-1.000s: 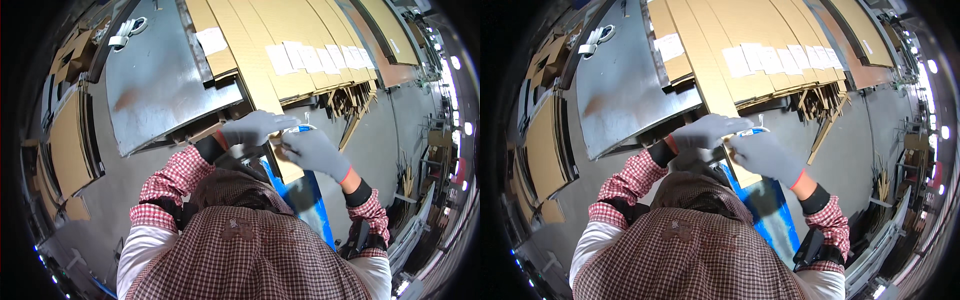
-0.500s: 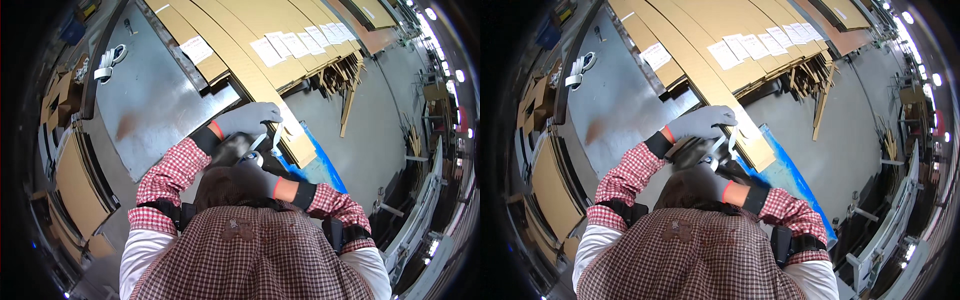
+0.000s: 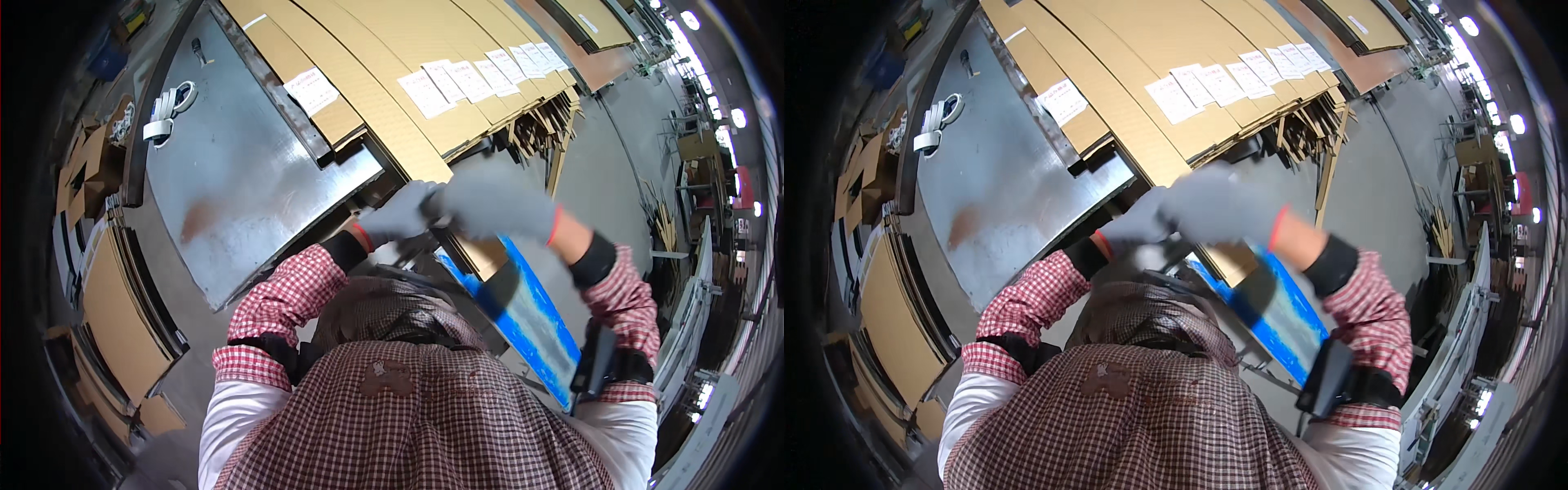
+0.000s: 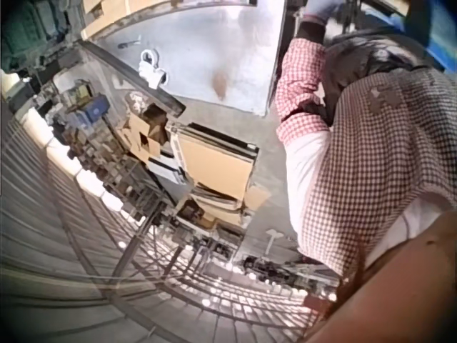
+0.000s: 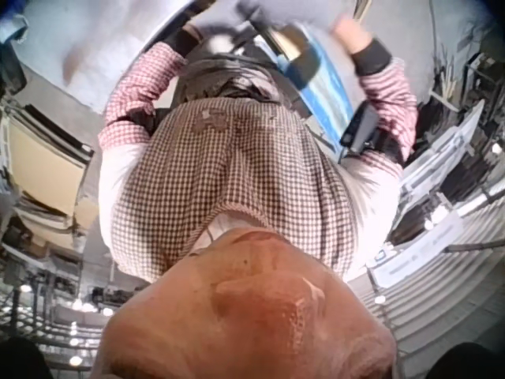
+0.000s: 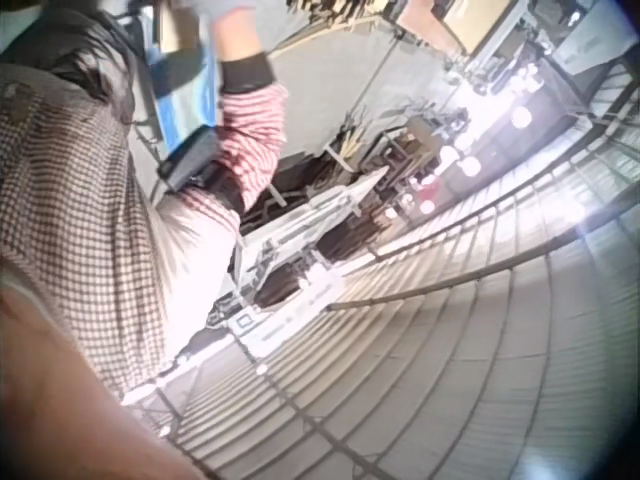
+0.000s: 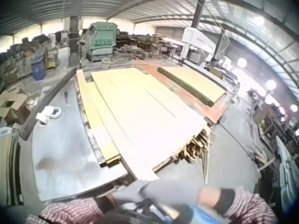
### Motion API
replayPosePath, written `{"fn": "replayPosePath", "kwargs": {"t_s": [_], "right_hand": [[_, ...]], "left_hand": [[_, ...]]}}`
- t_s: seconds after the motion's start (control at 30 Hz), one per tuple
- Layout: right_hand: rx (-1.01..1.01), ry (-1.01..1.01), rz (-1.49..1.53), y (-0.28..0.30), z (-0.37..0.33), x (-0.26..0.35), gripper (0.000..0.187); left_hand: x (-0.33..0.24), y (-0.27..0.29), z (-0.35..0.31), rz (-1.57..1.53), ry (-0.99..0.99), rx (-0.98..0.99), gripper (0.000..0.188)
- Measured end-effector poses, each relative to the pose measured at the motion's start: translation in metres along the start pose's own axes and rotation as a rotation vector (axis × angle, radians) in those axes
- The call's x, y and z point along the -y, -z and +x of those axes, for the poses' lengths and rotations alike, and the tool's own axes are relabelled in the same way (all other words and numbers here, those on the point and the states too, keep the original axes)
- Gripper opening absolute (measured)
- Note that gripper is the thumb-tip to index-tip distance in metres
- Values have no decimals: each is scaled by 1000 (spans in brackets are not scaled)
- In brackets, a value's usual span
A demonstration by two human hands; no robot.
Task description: The recorder tapes and stacks long cardboard pieces on a metal workbench in a factory.
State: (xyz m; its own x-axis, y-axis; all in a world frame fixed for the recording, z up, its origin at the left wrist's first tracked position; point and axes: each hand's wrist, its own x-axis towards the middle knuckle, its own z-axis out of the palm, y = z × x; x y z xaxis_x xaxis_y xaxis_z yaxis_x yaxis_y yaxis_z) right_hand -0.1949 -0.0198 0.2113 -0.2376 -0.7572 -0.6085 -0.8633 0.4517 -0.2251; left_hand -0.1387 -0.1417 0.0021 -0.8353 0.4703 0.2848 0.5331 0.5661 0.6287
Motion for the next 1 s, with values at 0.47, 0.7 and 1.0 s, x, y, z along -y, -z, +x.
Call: {"fn": "replayPosePath", "kwargs": {"t_s": [0.47, 0.7, 1.0], "right_hand": [[-171, 111, -6, -154, 93, -177, 21], [-514, 52, 588, -222, 118, -183, 19], [-543, -58, 57, -159, 78, -165, 19]], "left_hand": [[-41, -40, 44, 433, 230, -273, 14], [-46, -34, 58, 328, 216, -334, 14], [-47, -60, 13, -729, 910, -921, 55]]}}
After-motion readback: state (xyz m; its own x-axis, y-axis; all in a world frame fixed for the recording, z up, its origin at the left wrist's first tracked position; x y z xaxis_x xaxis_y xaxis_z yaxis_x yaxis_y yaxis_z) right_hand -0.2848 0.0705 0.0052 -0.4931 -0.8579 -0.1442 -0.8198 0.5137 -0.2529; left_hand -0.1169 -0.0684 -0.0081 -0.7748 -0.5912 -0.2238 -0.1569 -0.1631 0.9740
